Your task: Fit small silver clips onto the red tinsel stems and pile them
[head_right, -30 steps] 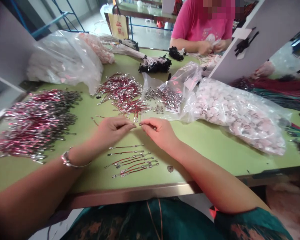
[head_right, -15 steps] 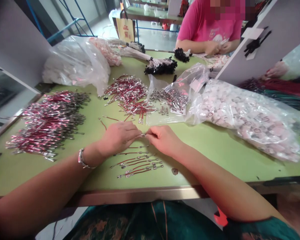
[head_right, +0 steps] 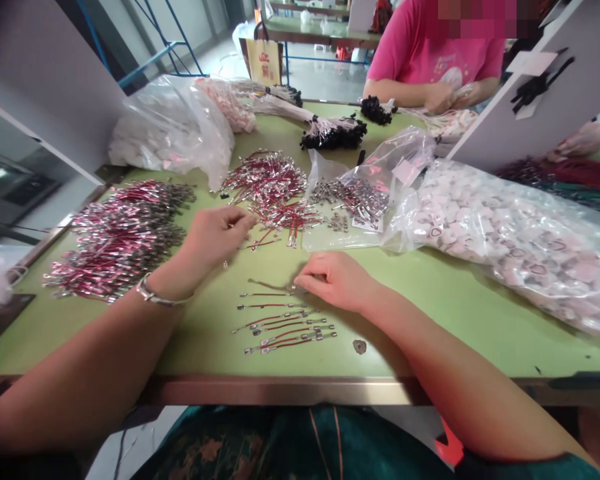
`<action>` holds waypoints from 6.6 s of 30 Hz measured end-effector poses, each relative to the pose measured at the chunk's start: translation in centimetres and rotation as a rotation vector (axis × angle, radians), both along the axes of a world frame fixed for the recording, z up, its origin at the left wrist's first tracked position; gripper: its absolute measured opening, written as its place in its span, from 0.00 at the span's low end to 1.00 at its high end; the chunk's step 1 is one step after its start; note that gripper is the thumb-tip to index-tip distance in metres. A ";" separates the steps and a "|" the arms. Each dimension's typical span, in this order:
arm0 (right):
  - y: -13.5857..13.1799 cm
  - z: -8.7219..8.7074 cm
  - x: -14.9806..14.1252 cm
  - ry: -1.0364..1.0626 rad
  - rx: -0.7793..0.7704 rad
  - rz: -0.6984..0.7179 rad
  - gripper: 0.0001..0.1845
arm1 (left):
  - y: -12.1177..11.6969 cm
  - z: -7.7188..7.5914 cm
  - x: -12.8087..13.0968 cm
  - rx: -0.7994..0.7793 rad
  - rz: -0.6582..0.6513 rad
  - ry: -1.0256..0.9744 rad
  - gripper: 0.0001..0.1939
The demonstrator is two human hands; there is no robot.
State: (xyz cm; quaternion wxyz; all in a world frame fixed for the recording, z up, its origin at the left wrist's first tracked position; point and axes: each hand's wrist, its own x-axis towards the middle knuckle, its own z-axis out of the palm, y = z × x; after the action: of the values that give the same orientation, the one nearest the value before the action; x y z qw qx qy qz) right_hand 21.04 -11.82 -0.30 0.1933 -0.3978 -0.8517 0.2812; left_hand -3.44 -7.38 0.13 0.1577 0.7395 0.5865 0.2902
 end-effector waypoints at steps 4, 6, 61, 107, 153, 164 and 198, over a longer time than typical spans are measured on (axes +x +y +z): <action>2.9 -0.7 2.8 -0.104 0.270 -0.377 0.14 | 1.2 -1.1 -0.5 -0.070 0.025 0.127 0.16; 4.6 -1.5 4.0 -0.206 0.338 -0.520 0.11 | 1.1 -1.4 -0.2 -0.064 -0.004 0.177 0.18; 1.0 0.0 0.3 0.025 0.054 -0.422 0.07 | -2.0 -0.5 2.8 -0.249 -0.240 -0.210 0.09; 5.1 -2.4 2.6 -0.627 0.332 -0.499 0.16 | -2.1 -0.1 2.1 -0.444 -0.395 -0.211 0.20; -0.8 -0.2 -0.8 -0.090 -0.196 -0.173 0.11 | -3.6 0.4 3.3 -0.014 -0.760 0.467 0.10; 0.6 0.4 0.9 -0.041 0.059 -0.108 0.22 | 3.3 -1.0 -9.0 -0.035 -0.598 0.494 0.29; 3.1 0.3 2.6 -0.080 0.177 -0.666 0.06 | -1.0 -1.8 2.1 -0.219 -0.253 -0.281 0.13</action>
State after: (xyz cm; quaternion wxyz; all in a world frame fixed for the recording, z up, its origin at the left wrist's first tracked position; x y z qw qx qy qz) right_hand 23.63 -8.74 0.04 0.2747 -0.6464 -0.7030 0.1119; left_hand -1.35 -8.41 -1.63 0.3525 0.7379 0.4895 0.3029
